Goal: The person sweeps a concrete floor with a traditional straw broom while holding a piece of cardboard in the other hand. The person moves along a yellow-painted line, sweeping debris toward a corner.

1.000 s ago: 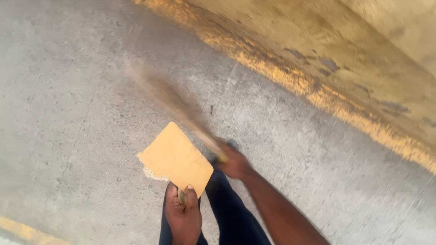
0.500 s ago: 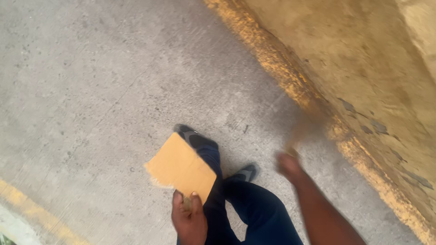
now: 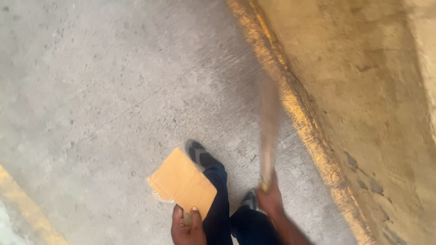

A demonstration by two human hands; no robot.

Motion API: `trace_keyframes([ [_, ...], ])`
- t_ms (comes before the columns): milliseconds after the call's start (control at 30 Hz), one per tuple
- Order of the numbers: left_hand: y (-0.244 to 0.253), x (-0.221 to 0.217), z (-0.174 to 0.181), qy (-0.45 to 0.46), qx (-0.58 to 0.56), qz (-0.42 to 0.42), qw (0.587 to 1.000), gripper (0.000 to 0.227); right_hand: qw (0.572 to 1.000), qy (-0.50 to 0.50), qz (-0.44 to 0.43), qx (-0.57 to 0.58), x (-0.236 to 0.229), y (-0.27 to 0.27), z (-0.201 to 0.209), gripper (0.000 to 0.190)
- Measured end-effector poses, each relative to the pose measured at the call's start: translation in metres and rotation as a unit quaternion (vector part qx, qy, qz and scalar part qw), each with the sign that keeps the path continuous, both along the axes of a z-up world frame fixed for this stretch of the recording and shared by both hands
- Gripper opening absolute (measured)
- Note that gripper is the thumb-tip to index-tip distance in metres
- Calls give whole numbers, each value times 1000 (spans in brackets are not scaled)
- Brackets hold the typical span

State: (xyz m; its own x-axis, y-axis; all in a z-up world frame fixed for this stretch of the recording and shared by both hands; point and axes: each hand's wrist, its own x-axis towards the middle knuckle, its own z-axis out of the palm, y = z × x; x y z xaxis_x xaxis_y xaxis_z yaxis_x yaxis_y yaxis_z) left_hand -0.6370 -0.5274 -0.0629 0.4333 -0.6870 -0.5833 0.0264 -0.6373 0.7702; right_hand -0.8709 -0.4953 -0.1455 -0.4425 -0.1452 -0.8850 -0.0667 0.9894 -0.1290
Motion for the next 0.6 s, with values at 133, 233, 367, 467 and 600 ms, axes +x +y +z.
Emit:
trace_keyframes([
  [133,0,8,1,28,61,74,995,37,938,-21,-344,-28,27,49,-49,48],
  [233,-6,19,3,9,35,101,994,37,940,-128,-315,-1,69,-35,-112,10],
  [367,-21,34,8,-65,84,106,989,34,955,-241,122,-126,137,-181,-133,64],
  [467,-40,39,16,-42,102,103,989,33,926,-213,299,-89,120,-250,-92,77],
  [600,-61,30,21,-6,36,164,986,35,937,-184,239,-177,17,-224,-23,84],
])
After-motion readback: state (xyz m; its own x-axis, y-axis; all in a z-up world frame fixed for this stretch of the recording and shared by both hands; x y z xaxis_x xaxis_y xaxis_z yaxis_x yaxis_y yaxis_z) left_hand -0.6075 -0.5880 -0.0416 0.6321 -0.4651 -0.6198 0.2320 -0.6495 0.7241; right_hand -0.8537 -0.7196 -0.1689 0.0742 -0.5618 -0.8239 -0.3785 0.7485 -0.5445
